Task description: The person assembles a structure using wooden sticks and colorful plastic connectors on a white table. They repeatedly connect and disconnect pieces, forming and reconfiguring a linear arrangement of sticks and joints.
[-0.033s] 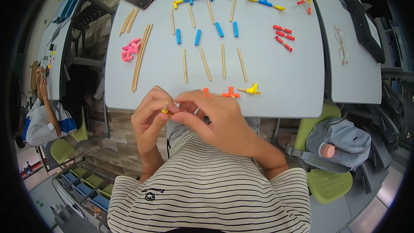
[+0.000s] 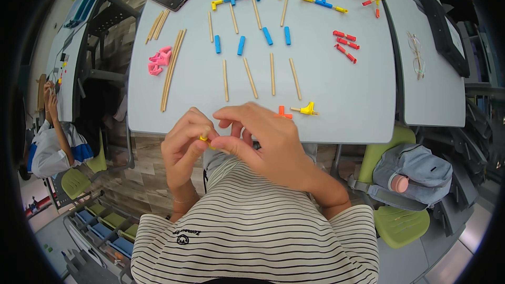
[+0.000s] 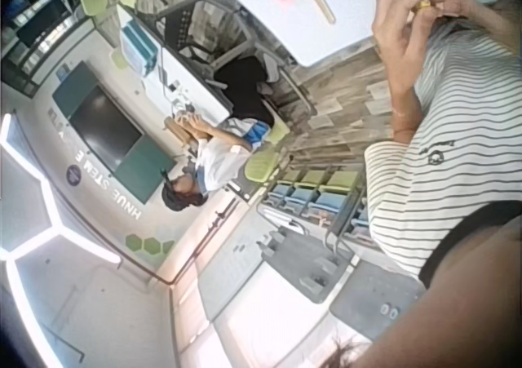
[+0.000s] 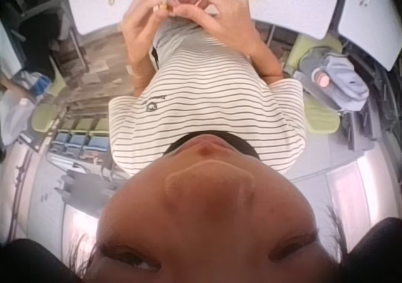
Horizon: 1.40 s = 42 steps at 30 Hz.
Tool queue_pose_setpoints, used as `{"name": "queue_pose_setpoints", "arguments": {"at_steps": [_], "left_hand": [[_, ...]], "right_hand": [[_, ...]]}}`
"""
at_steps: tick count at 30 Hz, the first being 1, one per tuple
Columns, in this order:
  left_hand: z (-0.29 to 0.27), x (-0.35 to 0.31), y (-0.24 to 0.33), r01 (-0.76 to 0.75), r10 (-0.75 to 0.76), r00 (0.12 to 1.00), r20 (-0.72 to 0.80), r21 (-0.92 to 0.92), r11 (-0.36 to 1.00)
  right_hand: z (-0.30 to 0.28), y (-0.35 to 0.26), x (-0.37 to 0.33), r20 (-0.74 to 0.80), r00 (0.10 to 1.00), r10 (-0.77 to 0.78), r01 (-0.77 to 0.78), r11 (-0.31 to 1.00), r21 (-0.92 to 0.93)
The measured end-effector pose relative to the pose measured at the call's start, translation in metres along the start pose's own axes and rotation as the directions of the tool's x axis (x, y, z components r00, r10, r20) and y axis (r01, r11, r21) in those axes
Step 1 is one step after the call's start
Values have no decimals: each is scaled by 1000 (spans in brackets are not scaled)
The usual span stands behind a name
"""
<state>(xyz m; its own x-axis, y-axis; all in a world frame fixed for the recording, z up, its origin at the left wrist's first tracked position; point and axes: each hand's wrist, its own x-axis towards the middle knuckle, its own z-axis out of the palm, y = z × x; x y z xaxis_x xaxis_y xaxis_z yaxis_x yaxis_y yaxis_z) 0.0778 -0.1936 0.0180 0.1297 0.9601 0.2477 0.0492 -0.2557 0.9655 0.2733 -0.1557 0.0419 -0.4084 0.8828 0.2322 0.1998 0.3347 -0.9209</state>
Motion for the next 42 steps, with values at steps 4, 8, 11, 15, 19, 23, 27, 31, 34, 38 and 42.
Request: {"name": "queue_pose_setpoints", "arguments": {"at_steps": [4, 8, 11, 15, 19, 23, 27, 31, 34, 38, 42], "left_hand": [[2, -7, 6, 69, -74, 992, 102, 54, 996], [-2, -14, 21, 279, -250, 947, 204, -127, 952], [-8, -16, 26, 450, -342, 874, 345, -309, 838], [-17, -15, 8, 655, -318, 741, 591, -535, 534], [-7, -21, -10, 752, -236, 659, 714, -626, 206], [9, -18, -3, 695, -149, 716, 682, -716, 62], [15, -12, 13, 630, -346, 776, 527, -660, 409], [25, 0, 33, 355, -252, 925, 284, -411, 840], [26, 4, 35, 328, -230, 934, 275, -394, 859], [26, 1, 34, 512, -360, 857, 368, -539, 669], [29, 5, 28, 528, -353, 849, 392, -629, 571]], "right_hand": [[2, 6, 6, 7, 970, -245, 245, 969, -35], [5, 9, -1, 38, 954, -298, 298, 955, 7], [5, 5, -3, 32, 955, -295, 287, 947, 145], [5, -3, -4, 22, 963, -270, 255, 930, 265], [1, -5, -4, 27, 962, -271, 244, 903, 354], [-3, -4, 0, 63, 967, -246, 198, 887, 416], [-6, 10, 5, -8, 976, -215, 197, 878, 436], [-4, 8, 8, -113, 969, -218, 245, 847, 472], [-3, 6, 5, -163, 977, -140, 205, 833, 514], [-5, 6, 4, -162, 978, -132, 199, 822, 534], [-7, 5, 5, -152, 984, -97, 164, 830, 534]]}}
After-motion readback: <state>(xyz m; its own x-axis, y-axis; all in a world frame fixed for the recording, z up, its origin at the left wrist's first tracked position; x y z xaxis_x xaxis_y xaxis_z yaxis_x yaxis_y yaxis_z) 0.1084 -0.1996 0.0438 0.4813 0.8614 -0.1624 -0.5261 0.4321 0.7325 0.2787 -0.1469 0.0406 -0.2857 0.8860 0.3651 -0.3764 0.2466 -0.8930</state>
